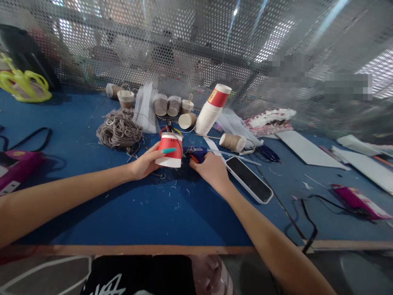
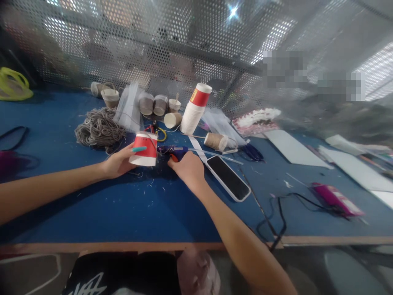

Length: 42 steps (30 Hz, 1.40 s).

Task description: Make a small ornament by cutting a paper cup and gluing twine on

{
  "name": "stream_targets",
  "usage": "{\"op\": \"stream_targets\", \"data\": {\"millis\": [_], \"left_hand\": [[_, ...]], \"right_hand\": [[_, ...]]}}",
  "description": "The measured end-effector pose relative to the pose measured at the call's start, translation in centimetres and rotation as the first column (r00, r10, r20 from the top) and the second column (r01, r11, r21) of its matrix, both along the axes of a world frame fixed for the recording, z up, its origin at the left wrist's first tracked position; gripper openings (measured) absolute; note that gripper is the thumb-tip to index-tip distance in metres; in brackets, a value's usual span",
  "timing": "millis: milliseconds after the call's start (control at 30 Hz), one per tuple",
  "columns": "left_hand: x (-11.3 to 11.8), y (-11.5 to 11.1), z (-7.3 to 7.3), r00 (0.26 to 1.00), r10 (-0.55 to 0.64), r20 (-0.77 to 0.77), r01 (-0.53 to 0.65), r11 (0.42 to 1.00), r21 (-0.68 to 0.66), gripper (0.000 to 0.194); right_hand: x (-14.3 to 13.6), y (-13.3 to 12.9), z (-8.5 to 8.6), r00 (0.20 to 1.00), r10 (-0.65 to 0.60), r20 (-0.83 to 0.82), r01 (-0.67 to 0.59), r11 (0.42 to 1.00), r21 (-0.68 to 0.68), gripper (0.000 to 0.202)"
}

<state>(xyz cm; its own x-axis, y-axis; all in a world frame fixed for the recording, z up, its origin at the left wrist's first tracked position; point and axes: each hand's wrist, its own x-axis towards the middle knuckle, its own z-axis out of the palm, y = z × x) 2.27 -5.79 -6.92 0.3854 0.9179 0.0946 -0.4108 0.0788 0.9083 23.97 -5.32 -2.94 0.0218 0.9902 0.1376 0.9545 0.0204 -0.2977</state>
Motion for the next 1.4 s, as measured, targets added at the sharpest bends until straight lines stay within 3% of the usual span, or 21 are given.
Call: {"op": "stream_targets", "data": {"millis": [200,333,567,800,1133,1400], "left_hand": [[-0.1,0.1,0.2,1.000,0.016,0.022,-0.016,1.000,0.009,0.061],[-0.1,-0.3,0.6,0.999,0.019,-0.041,-0.019,1.000,-0.009,0.062],[0.2,-0.5,1.1,0.999,0.022,-0.038,-0.024,0.998,-0.052,0.060],[0.3,-0.5,1.2,0.998,0.037,-0.043,-0.039,0.998,-0.048,0.065],[0.5,-0.8,1.4,0.999,0.043,-0.029,-0.045,0.997,-0.063,0.070],[0.5,-0.6,1.1,0.999,0.034,-0.024,-0.035,0.998,-0.054,0.066]], "right_hand": [[0.4,-0.1,-0.2,0.979,-0.039,-0.201,0.101,0.947,0.305,0.035],[0.7,-0.8,0.5,0.942,-0.028,-0.334,0.170,0.898,0.406,0.046],[0.5,-2.0,0.9,0.877,0.164,-0.452,0.104,0.853,0.512,0.048],[0.1,-2.2,0.0,0.882,0.245,-0.403,0.026,0.828,0.560,0.041],[0.5,-1.3,-0.9,0.910,0.339,-0.237,-0.083,0.711,0.699,0.039],[0.6,-1.3,-1.1,0.921,0.331,-0.205,-0.099,0.709,0.698,0.043]]}}
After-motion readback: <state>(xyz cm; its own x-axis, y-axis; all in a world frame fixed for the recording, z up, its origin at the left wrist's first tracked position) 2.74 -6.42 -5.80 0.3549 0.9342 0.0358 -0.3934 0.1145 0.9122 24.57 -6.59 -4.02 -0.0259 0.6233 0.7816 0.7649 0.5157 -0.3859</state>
